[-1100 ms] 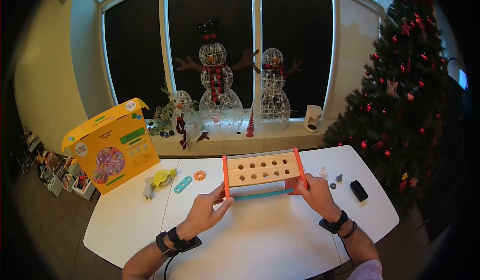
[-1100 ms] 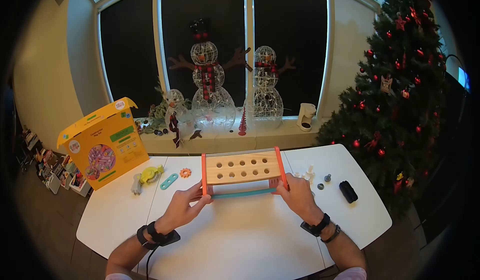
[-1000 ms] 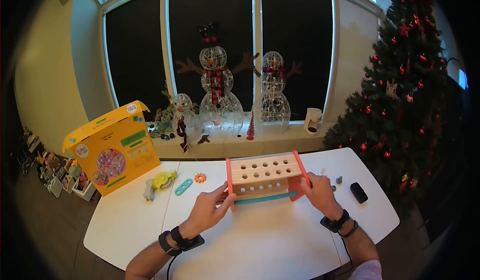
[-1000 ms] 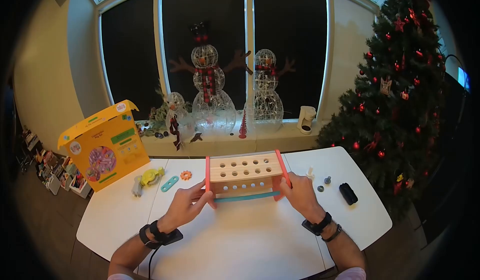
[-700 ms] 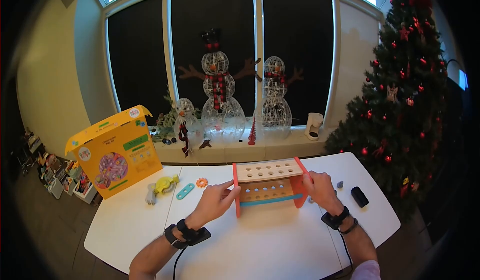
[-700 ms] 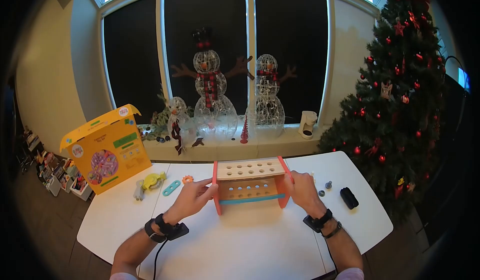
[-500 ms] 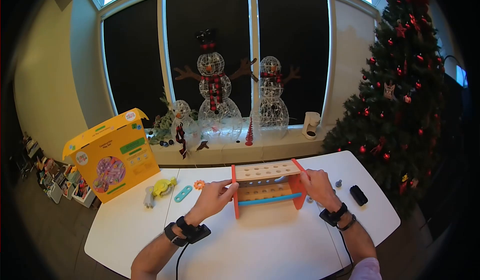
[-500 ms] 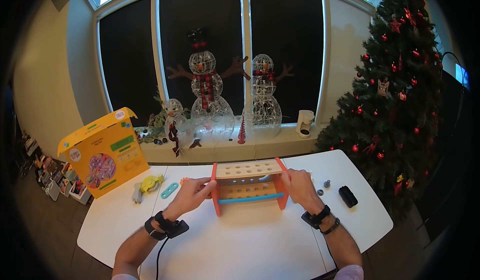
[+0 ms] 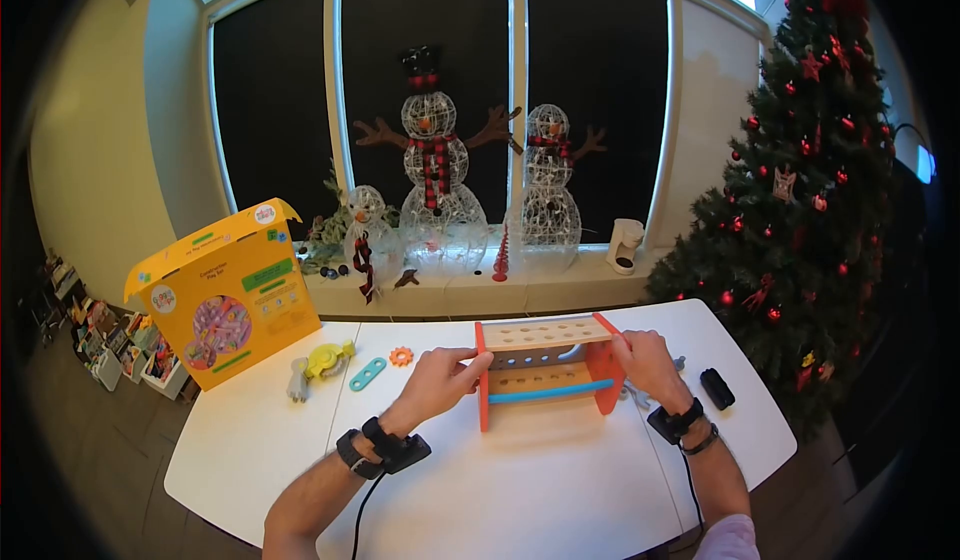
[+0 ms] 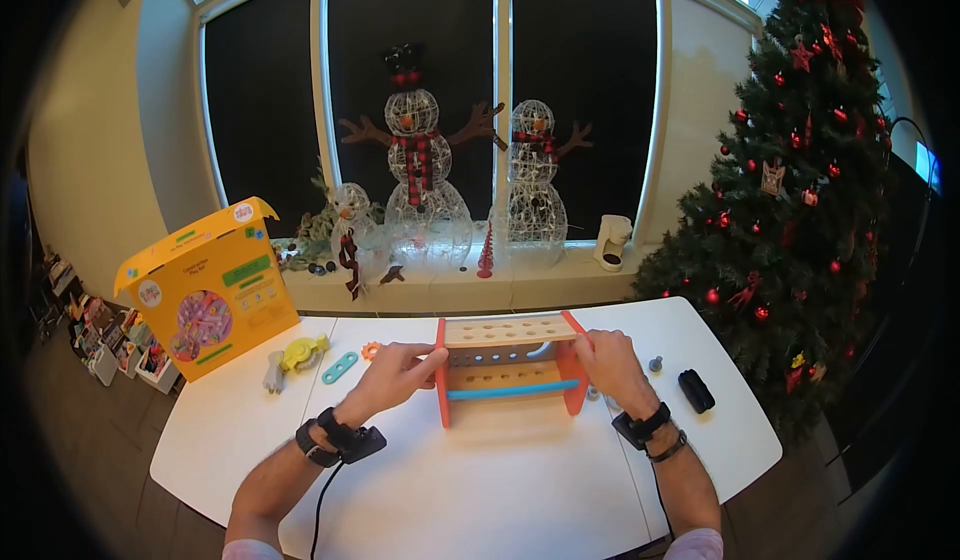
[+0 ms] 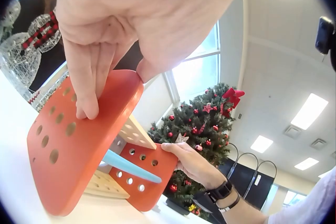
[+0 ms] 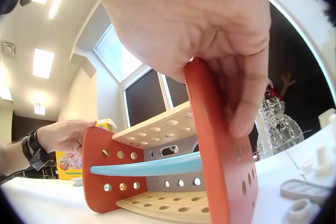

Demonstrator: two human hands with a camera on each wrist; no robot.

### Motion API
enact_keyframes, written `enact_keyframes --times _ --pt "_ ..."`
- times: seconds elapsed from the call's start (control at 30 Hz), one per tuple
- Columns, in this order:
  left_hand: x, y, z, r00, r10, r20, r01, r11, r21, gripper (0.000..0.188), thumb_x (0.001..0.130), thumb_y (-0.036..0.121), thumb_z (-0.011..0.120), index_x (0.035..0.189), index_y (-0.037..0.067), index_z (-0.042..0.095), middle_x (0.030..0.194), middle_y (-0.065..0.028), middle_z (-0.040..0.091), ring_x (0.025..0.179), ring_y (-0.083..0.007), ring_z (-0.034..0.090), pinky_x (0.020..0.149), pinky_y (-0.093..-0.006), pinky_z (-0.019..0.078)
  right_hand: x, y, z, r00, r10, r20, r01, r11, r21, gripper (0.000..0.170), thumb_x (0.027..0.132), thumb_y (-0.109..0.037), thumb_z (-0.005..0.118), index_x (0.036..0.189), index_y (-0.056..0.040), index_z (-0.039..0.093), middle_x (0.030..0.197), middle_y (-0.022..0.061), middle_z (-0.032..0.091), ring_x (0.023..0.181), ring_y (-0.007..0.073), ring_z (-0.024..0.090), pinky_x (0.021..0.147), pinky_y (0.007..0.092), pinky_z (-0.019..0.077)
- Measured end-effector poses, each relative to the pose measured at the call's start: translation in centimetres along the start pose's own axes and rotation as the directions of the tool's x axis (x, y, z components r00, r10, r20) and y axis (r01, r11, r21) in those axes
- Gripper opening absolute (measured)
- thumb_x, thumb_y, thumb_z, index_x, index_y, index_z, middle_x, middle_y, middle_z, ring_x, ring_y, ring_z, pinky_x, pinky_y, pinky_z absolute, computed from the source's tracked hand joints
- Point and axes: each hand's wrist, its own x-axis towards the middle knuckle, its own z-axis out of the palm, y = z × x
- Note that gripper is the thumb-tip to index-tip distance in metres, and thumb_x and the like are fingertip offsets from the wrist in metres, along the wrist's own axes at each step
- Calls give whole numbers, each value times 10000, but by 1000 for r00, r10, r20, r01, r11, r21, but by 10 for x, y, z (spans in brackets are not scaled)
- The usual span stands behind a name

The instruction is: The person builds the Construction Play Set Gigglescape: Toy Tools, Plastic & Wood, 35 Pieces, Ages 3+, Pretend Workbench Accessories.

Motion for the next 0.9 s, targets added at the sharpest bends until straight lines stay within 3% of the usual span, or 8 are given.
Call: enact_keyframes --times 0.27,0.33,0.37,0.43,0.47,0.6,0.67,0.9 --pt "-1 -2 -3 998 -50 40 53 996 -69 628 1135 500 656 1392 -65 751 934 -185 849 851 -200 831 799 -318 635 1 10 -3 1000 10 22 -10 1000 6 508 1119 -338 540 916 67 771 852 323 728 820 519 723 799 557 590" --pt "-2 1 -6 996 -57 66 63 994 -93 626 1144 496 647 1400 -67 747 986 -181 854 888 -193 832 813 -315 641 4 10 -16 989 87 117 -95 993 66 563 1141 -409 573 950 74 790 813 274 761 717 417 765 714 476 610" --pt "-3 -2 -8 996 -75 55 82 986 -146 609 1149 478 650 1396 -70 747 1027 -180 847 926 -195 829 824 -317 650 3 14 -21 989 97 112 -104 993 61 563 1141 -409 573 950 74 790 813 274 761 717 417 765 714 476 610" --pt "-7 -4 -15 994 -95 56 104 974 -200 591 1153 460 652 1393 -72 747 1068 -178 841 963 -196 827 835 -320 659 1 25 -29 972 231 46 -232 907 350 576 1150 -441 602 978 68 809 781 184 786 635 261 774 629 377 608" --pt "-11 -4 -21 992 -120 26 123 969 -216 572 1152 442 661 1385 -73 749 1083 -179 834 977 -203 825 846 -323 667 -1 31 -33 970 241 31 -237 912 336 534 1147 -410 627 973 60 810 777 123 786 616 170 762 585 321 599" --pt "-20 -14 -46 986 -168 -11 161 962 -221 487 1133 357 709 1377 -63 746 1092 -195 828 993 -218 824 856 -333 683 -9 68 -33 974 217 66 -227 949 220 377 1093 -332 706 1036 17 839 808 149 809 643 225 783 639 360 620" --pt "-26 -20 -58 981 -190 -32 178 958 -224 455 1111 313 748 1385 -50 742 1092 -204 829 981 -221 826 845 -336 683 -15 77 -29 965 202 168 -197 979 -49 251 1004 -278 791 1034 -40 867 849 170 822 720 297 797 735 417 640" --pt "-44 -23 -85 976 -204 -73 188 966 -177 372 1104 245 753 1352 -31 757 1082 -183 836 956 -214 829 829 -323 680 -18 104 30 974 126 186 -75 963 -259 236 883 -313 886 937 -83 874 917 188 831 891 389 806 862 478 648"
